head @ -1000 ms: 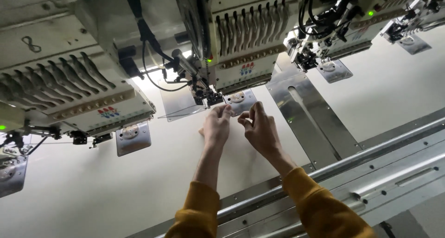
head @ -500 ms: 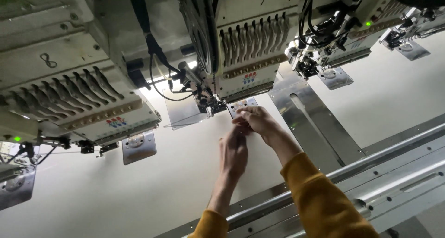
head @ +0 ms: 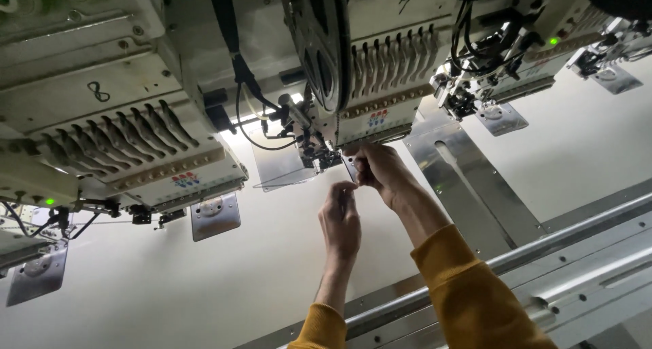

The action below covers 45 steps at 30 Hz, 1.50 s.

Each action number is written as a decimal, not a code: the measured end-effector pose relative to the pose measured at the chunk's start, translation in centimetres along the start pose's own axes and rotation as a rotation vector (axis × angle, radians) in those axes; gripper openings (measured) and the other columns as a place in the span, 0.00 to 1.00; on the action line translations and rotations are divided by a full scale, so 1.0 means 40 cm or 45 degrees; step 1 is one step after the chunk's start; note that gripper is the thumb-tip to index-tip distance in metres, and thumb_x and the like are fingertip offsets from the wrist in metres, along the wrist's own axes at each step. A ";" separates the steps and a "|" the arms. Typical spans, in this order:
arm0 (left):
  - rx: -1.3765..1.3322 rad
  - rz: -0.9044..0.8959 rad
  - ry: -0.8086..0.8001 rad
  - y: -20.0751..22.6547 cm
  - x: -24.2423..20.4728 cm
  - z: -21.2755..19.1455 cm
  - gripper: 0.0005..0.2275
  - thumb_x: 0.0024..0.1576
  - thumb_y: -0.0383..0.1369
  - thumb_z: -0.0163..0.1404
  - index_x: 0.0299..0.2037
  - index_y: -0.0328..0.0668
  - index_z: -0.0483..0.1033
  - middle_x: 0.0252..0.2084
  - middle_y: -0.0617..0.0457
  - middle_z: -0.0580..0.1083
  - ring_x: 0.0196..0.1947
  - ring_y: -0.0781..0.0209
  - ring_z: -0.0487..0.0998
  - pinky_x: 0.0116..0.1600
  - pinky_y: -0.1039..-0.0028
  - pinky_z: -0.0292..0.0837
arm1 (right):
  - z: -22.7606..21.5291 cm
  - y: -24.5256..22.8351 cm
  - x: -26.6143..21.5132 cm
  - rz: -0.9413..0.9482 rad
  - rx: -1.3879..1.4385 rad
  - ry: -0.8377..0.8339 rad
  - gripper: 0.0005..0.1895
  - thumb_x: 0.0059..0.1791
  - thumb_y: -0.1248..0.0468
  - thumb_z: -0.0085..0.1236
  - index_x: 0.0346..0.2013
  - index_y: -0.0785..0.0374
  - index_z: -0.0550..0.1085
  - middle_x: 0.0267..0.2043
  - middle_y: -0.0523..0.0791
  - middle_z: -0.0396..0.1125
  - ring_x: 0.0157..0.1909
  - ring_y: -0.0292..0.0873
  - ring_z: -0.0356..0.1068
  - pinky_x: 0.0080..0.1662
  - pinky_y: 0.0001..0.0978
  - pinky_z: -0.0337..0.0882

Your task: Threading thread through the guides and needles of an industrial multi-head embroidery machine

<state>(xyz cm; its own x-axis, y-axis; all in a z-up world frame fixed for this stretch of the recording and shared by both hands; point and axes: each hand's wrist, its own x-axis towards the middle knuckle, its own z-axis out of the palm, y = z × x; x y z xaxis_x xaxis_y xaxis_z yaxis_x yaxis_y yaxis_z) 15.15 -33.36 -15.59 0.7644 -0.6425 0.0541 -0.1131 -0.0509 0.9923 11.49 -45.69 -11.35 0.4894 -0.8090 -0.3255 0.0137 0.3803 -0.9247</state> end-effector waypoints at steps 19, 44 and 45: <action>0.082 0.019 0.092 -0.040 0.018 0.006 0.09 0.59 0.29 0.44 0.39 0.53 0.79 0.30 0.45 0.77 0.31 0.49 0.77 0.42 0.61 0.72 | 0.071 -0.055 -0.104 -0.165 -0.361 0.301 0.13 0.42 0.61 0.53 0.36 0.53 0.83 0.20 0.42 0.61 0.23 0.34 0.62 0.30 0.25 0.64; 0.131 -0.030 0.158 0.006 -0.006 0.027 0.10 0.62 0.27 0.38 0.40 0.48 0.75 0.26 0.51 0.73 0.25 0.58 0.70 0.36 0.66 0.65 | 0.061 -0.343 -0.125 -1.744 -1.065 0.415 0.02 0.52 0.66 0.59 0.38 0.56 0.78 0.37 0.41 0.76 0.39 0.43 0.71 0.48 0.41 0.61; 0.129 -0.023 0.167 0.003 -0.004 0.026 0.10 0.63 0.28 0.38 0.40 0.49 0.75 0.23 0.52 0.71 0.23 0.59 0.67 0.34 0.66 0.64 | 0.059 -0.346 -0.123 -1.749 -1.130 0.367 0.04 0.52 0.69 0.56 0.35 0.56 0.75 0.37 0.41 0.75 0.37 0.44 0.69 0.46 0.41 0.59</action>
<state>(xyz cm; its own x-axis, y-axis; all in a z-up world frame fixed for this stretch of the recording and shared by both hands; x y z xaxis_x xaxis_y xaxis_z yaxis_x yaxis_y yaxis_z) 14.35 -34.07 -15.61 0.8424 -0.5357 0.0575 -0.1573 -0.1425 0.9772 10.97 -45.92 3.52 0.3652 -0.3928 0.8440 -0.2474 -0.9150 -0.3187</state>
